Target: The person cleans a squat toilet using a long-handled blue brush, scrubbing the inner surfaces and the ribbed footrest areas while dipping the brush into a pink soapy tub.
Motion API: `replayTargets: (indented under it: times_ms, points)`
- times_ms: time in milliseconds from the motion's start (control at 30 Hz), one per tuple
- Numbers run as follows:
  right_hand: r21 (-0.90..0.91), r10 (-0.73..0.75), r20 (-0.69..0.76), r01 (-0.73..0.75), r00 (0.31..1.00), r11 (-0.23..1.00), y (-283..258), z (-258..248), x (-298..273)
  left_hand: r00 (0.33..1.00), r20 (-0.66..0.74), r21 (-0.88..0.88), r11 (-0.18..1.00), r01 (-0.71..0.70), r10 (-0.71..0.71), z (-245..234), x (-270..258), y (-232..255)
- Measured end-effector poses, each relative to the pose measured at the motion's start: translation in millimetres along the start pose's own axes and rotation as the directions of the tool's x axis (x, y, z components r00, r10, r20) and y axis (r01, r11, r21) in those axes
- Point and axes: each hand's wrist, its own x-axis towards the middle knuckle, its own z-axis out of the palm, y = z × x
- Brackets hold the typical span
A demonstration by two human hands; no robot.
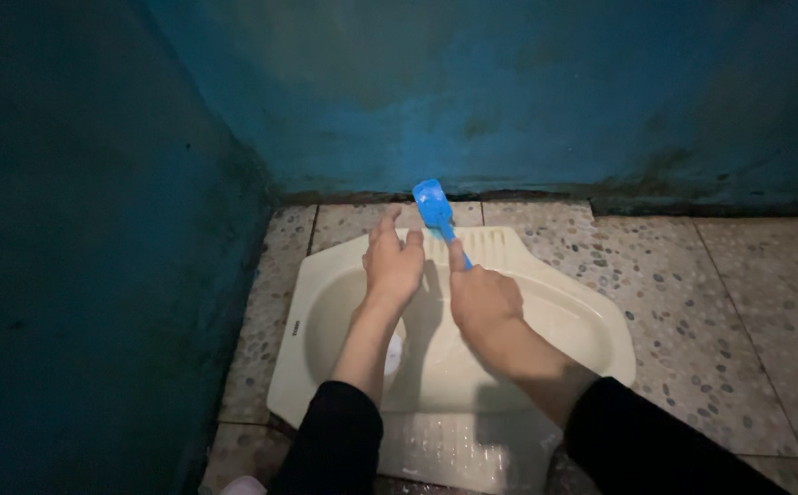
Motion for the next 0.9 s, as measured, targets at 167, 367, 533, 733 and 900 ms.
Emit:
replayTargets:
  times_ms: [167,367,533,733,900]
  points:
    - [-0.02,-0.041,0.007,0.041,0.999,0.999,8.0,-1.9,-27.3,0.999,-0.035,0.017,0.999,-0.038,0.039,1.0,5.9,-3.0]
    - [-0.057,-0.044,0.02,0.045,0.999,0.997,10.9,6.4,-63.8,0.993,-0.09,0.002,0.997,-0.075,0.075,-3.0,7.0,-4.8]
    - [-0.075,-0.044,-0.002,0.043,0.999,0.996,5.3,-2.5,-24.7,0.995,-0.079,0.037,0.997,-0.063,0.065,-8.6,4.6,-0.4]
    - [-0.055,-0.028,0.049,0.03,0.998,0.998,6.6,-12.1,-32.9,0.995,-0.078,0.025,0.997,-0.067,0.069,-14.6,-0.9,7.8]
    - [-0.051,-0.062,0.103,0.068,0.993,0.996,8.1,-8.9,-66.6,0.99,-0.096,0.007,0.995,-0.1,0.1,-16.5,-2.4,15.8]
